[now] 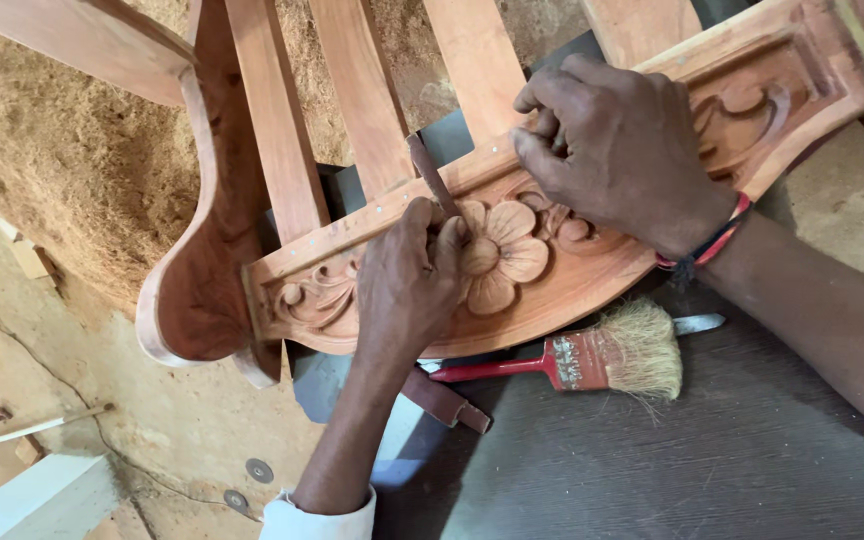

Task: The person carves a floral design into a wooden chair backrest using a chisel and a mallet. They repeatedly strike the chisel to shape the wood and occasionally use a brush to clear away sawdust from the carved area.

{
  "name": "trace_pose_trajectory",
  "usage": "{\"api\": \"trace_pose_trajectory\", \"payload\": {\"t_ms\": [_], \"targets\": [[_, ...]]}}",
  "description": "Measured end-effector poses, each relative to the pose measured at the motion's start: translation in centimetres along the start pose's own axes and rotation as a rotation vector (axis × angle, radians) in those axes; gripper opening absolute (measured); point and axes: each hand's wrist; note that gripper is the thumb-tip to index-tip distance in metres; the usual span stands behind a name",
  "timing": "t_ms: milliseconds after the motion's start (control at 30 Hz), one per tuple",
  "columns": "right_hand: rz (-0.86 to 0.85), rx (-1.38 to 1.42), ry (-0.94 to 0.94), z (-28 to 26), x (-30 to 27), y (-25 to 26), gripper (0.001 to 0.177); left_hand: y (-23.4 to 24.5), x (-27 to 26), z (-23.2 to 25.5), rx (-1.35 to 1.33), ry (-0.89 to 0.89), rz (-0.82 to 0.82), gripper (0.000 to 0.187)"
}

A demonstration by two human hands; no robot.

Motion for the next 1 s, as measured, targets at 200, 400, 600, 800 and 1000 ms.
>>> {"api": "trace_pose_trajectory", "payload": {"t_ms": [200, 400, 600, 800, 1000], "targets": [[-0.047, 0.005, -0.018, 0.2, 0.0, -0.4, 0.018, 0.2, -0.3, 0.6, 0.045, 0.033, -0.034, 0.017], [-0.012, -0.001, -0.011, 0.2, 0.2, 0.1, 0.018, 0.3, 0.6, 0.5, -0.02, -0.037, -0.023, 0.015], [-0.024, 0.072, -0.03, -0.6, 0.4, 0.6, 0.02, 0.8, 0.6, 0.3, -0.053, -0.147, 0.001, 0.01], [0.02, 0.087, -0.02, -0.7, -0.6, 0.3, 0.023, -0.2, -0.2, -0.4, -0.055, -0.154, 0.037, 0.013], [-0.006, 0.093, -0.038, -0.1, -0.1, 0.4, 0.024, -0.4, 0.0, 0.2, -0.045, -0.074, 0.054, 0.012]]}}
Point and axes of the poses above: each hand's wrist, its own x-axis towards the middle knuckle, its own y-axis out of the back of the hand, z = x × y, and after that the axes turned 7 degrees about -z, right-handed
